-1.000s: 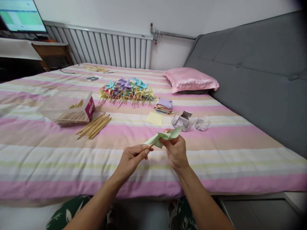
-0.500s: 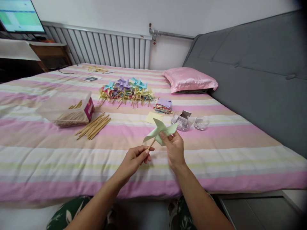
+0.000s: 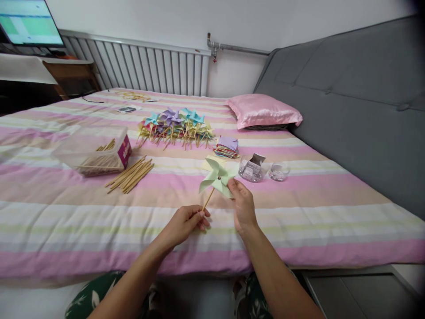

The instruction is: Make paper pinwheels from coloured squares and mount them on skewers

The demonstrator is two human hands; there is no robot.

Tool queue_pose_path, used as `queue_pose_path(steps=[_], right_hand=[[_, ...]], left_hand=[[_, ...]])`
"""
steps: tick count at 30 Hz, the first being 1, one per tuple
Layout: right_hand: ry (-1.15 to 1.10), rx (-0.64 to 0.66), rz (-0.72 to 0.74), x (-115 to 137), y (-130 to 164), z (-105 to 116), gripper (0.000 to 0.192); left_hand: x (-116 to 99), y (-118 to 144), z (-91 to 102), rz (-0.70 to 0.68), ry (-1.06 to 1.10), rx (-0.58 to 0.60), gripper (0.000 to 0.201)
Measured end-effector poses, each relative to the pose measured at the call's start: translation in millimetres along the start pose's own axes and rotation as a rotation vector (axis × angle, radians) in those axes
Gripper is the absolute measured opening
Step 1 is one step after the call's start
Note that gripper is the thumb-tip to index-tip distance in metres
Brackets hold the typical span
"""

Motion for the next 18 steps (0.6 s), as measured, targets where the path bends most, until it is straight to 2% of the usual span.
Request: queue_pose_path(steps=[4,10,18], right_hand=[[-0.033,0.009,-0.068,-4.2,1.9,-1.2,0.029],[-0.022,-0.059,-0.036,-1.0,1.0,3.9,0.026],[0.067,-0.103,-0.015,-0.8,0.2,11.0,0.03]], left_hand=[[-1.8,0.5,-1.0,-0.003,-0.017,0.011,0.032],[-1.7,1.4,-5.4,-0.015,-0.106,0.032,0.033],[-1.3,3.2,-7.7,-0.012,-0.1,0.042,0.034]])
Point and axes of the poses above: each hand's wrist, its own y-axis away from the middle knuckle, its own z-axis out of the back of the hand, x = y × z, the point moved 9 cm from there along -y, towards the middle knuckle, and after that the axes turned 14 degrees about z, right-handed, at the moved point
